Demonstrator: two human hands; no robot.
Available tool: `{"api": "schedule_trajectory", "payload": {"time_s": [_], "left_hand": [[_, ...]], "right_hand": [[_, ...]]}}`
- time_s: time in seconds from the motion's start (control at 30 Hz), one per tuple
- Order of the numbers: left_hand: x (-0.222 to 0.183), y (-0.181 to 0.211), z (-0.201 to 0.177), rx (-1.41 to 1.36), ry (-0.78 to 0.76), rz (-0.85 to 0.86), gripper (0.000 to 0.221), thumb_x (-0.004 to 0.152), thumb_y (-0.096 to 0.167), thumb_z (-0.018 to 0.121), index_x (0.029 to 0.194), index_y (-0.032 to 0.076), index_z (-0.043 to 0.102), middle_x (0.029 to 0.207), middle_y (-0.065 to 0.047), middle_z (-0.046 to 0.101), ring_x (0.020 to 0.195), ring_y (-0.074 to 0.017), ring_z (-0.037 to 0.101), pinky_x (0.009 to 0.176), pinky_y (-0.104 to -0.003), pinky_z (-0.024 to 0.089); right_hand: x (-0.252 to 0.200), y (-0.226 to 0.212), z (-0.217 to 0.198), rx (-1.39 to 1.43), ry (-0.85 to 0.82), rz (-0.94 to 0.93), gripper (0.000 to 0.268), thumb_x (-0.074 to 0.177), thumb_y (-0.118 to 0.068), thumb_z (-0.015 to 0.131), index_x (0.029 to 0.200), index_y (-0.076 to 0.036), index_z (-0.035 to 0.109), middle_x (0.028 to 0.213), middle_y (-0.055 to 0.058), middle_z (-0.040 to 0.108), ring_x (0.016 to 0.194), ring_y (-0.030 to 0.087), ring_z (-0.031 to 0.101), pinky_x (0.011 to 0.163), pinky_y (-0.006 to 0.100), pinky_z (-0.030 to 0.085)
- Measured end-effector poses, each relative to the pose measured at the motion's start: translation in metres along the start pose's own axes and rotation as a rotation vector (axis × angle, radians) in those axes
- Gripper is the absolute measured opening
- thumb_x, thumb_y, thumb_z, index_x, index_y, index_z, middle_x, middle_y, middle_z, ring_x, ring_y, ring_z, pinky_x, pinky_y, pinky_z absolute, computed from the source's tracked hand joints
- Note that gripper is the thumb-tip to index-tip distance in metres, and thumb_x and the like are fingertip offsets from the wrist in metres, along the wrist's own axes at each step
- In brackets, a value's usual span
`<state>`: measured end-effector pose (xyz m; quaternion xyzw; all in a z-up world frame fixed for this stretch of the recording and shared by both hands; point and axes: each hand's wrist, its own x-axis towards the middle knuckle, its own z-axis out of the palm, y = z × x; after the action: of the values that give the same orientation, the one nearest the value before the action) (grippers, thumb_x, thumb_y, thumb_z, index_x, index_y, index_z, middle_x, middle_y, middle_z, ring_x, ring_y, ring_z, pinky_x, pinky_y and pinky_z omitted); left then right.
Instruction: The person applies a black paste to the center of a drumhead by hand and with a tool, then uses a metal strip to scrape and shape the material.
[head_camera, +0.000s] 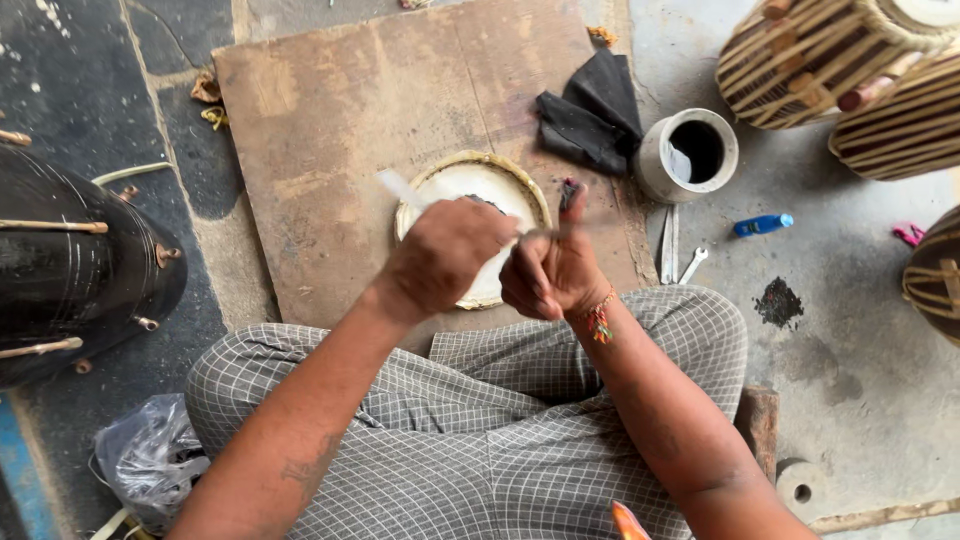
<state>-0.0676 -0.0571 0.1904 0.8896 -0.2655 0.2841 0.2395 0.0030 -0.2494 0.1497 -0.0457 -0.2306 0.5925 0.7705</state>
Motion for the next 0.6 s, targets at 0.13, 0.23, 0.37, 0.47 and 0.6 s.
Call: {"api": "schedule_trajectory", "payload": {"time_s": [0.13, 0.23, 0.37, 0.47, 0.6], "left_hand": [[0.008, -0.005, -0.003, 0.025, -0.073, 0.027, 0.027, 0.096, 0.014, 0.062, 0.121, 0.003, 0.065, 0.094, -0.005, 0.066, 0.086, -0.0217, 0.065, 0.078, -0.038, 0.054], [0.006, -0.006, -0.001, 0.009, -0.039, 0.009, 0.029, 0.097, 0.015, 0.062, 0.123, 0.003, 0.065, 0.096, -0.005, 0.067, 0.087, -0.0204, 0.065, 0.076, -0.037, 0.053], [0.001, -0.006, 0.007, -0.029, -0.022, -0.02, 0.033, 0.096, 0.014, 0.063, 0.126, 0.002, 0.064, 0.096, -0.006, 0.068, 0.087, -0.0204, 0.066, 0.074, -0.036, 0.054], [0.001, -0.002, 0.014, -0.058, -0.006, -0.056, 0.028, 0.101, 0.012, 0.065, 0.127, 0.002, 0.064, 0.096, -0.006, 0.069, 0.086, -0.0183, 0.066, 0.07, -0.034, 0.053], [-0.002, -0.002, 0.014, -0.093, -0.01, -0.069, 0.028, 0.1, 0.01, 0.064, 0.127, 0.002, 0.063, 0.098, -0.006, 0.068, 0.086, -0.0189, 0.066, 0.072, -0.035, 0.054]], "right_hand": [[0.014, 0.01, 0.012, 0.055, -0.068, 0.074, 0.108, 0.089, -0.09, 0.018, 0.067, 0.005, 0.064, 0.054, 0.015, 0.06, 0.038, 0.019, 0.055, 0.038, 0.025, 0.042], [0.019, 0.014, 0.024, 0.163, -0.06, 0.029, 0.107, 0.092, -0.088, 0.018, 0.068, 0.004, 0.066, 0.057, 0.014, 0.061, 0.039, 0.017, 0.056, 0.039, 0.024, 0.045], [0.032, 0.016, 0.021, 0.342, -0.277, 0.029, 0.105, 0.095, -0.085, 0.018, 0.069, 0.005, 0.066, 0.058, 0.015, 0.063, 0.04, 0.017, 0.06, 0.037, 0.024, 0.051], [0.037, 0.02, 0.021, 0.416, -0.39, 0.039, 0.104, 0.096, -0.083, 0.018, 0.072, 0.005, 0.066, 0.06, 0.016, 0.064, 0.042, 0.019, 0.062, 0.037, 0.025, 0.052], [0.036, 0.024, 0.022, 0.455, -0.434, 0.034, 0.102, 0.097, -0.081, 0.019, 0.076, 0.006, 0.069, 0.063, 0.017, 0.066, 0.043, 0.02, 0.064, 0.038, 0.025, 0.053]]}}
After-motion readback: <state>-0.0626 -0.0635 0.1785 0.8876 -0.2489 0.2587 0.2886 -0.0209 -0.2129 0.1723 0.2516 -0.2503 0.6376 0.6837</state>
